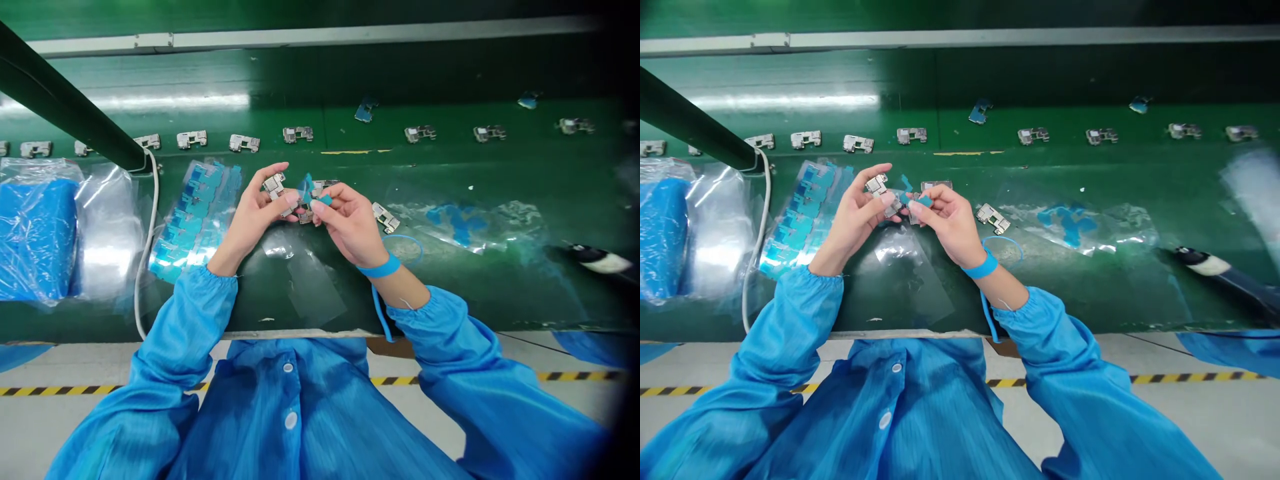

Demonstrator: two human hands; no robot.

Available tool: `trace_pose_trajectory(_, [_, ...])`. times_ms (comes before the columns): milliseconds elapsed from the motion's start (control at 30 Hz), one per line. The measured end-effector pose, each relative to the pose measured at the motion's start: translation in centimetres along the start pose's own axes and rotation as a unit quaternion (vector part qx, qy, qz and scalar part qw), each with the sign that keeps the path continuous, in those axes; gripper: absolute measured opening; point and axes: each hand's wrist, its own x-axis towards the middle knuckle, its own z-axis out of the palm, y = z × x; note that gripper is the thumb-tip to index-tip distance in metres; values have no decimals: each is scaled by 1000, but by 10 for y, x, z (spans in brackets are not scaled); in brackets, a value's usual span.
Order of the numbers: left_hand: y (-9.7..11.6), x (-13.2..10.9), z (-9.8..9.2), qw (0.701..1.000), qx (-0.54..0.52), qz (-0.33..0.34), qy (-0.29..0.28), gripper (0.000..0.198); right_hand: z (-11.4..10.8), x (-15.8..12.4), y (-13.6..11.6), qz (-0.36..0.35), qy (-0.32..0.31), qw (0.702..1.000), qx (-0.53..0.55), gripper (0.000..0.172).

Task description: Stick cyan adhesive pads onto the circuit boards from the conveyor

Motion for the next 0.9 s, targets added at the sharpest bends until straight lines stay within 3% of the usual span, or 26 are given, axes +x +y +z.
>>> trace_pose_trajectory(100, [-7, -6, 14, 999, 12, 28, 21, 80, -1, -2, 2, -5, -2, 999, -32, 56])
trace_pose_trajectory(200, [-10, -8, 18, 996, 55, 54, 50, 75, -5, -5, 0, -31, -34, 993, -104, 52])
trace_pose_trajectory(333, [-5, -7, 12, 987, 121, 78, 68, 65, -17, -6, -10, -155, -59, 953, -253, 26])
trace_pose_trajectory(500, [-2, -5, 8, 990, 125, 32, 58, 68, -28, -3, -17, -248, -61, 882, -397, 13])
trace_pose_trajectory(733, [-6, -5, 10, 995, 87, -6, 44, 70, -35, 0, -13, -250, -96, 858, -439, 15])
trace_pose_trajectory(900, [-11, -1, 10, 996, 26, -21, 86, 31, -38, -1, -20, -253, -108, 850, -450, 15])
